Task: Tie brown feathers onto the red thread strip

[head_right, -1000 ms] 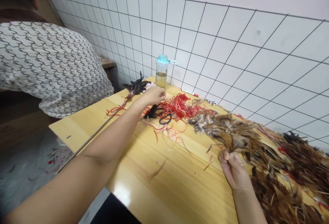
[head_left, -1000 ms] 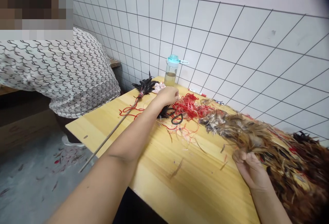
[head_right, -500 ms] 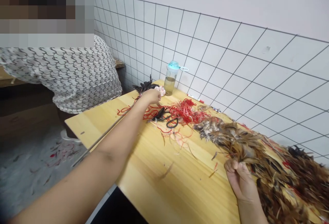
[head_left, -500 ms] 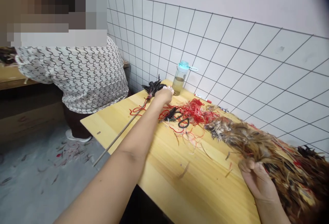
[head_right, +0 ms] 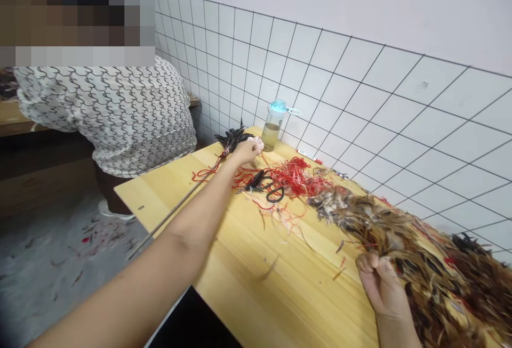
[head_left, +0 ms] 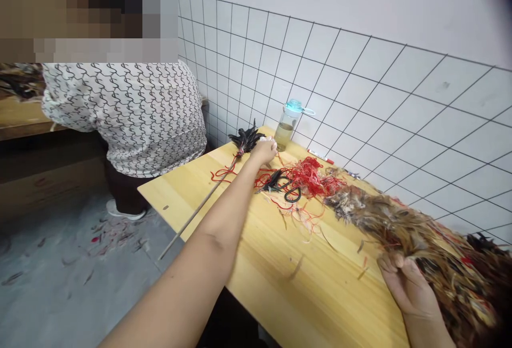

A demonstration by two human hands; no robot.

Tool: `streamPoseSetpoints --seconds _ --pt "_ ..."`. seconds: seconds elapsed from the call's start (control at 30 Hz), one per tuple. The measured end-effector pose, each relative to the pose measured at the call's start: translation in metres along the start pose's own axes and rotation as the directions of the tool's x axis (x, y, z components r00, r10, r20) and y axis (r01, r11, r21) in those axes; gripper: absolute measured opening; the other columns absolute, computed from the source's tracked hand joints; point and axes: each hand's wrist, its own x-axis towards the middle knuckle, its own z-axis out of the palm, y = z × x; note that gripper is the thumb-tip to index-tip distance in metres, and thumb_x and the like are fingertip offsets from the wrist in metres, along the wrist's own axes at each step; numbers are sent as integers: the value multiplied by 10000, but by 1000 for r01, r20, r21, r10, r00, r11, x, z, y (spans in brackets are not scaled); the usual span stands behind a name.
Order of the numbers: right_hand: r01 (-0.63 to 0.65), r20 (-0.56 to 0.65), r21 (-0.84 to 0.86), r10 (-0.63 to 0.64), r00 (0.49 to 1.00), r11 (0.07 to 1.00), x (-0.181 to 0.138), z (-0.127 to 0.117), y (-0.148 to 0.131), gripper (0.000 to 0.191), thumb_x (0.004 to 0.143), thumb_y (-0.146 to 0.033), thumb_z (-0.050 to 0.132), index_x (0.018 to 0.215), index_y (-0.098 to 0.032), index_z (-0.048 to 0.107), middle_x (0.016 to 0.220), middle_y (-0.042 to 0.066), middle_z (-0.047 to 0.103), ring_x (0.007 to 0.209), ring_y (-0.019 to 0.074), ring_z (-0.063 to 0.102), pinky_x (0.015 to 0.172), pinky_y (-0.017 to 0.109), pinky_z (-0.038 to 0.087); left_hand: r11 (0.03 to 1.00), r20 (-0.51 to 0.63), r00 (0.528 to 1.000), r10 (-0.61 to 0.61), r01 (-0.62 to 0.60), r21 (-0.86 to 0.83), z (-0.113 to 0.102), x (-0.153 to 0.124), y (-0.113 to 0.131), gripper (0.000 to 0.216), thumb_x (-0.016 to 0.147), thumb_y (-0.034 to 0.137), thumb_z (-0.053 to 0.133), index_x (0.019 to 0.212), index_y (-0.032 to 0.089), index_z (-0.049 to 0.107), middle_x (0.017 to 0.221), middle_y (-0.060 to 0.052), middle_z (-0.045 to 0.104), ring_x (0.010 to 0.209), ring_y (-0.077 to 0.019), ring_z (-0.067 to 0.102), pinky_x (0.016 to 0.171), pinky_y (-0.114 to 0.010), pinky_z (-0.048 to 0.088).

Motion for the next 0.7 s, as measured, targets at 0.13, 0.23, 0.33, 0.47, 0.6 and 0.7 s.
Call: streamPoseSetpoints --seconds 0.13,0.23,0.33,0.47,0.6,0.7 --pt "24 -10 8 -24 1000 1000 -1 1 0 459 595 -405 823 513 -174 435 610 -18 386 573 107 347 498 307 319 995 -111 994 -23 12 -99 -16 2 17 197 844 298 439 816 166 583 853 -57 667 787 -149 586 715 -263 461" --pt "30 -11 -2 -30 999 1000 -1 2 0 442 591 -410 825 521 -178 455 605 -20 384 569 106 348 497 310 319 946 -148 988 -45 -6 -325 -29 -2 31 183 829 323 463 817 169 562 791 -27 640 703 -125 567 614 -230 441" --pt "32 -10 -5 -32 999 999 -1 2 0 423 589 -413 824 524 -181 477 590 -20 375 565 105 347 492 301 321 853 -63 995 -73 30 -521 -40 -8 42 142 813 310 502 797 177 546 719 -14 608 588 -107 534 521 -220 401" --pt "19 -13 -54 -20 1000 998 1 2 0 412 572 -455 822 541 -187 511 557 -20 359 552 106 342 482 294 316 795 -20 998 -51 29 -606 -52 -13 49 85 821 245 518 769 179 523 759 -28 634 615 -102 566 547 -219 424" --pt "11 -12 -71 -11 1000 997 1 3 -1 432 578 -464 818 528 -186 490 548 -21 359 548 105 344 488 296 318 730 -27 999 -21 -3 -683 -64 -17 60 100 853 228 512 776 167 494 763 -38 642 650 -85 583 599 -201 447" --pt "30 -46 -41 -32 998 999 1 4 -1 479 580 -421 830 503 -174 427 578 -25 371 543 96 330 483 291 309 667 -83 997 -8 -56 -743 -72 -22 74 90 878 209 498 807 155 486 751 -27 632 633 -61 568 626 -188 450"
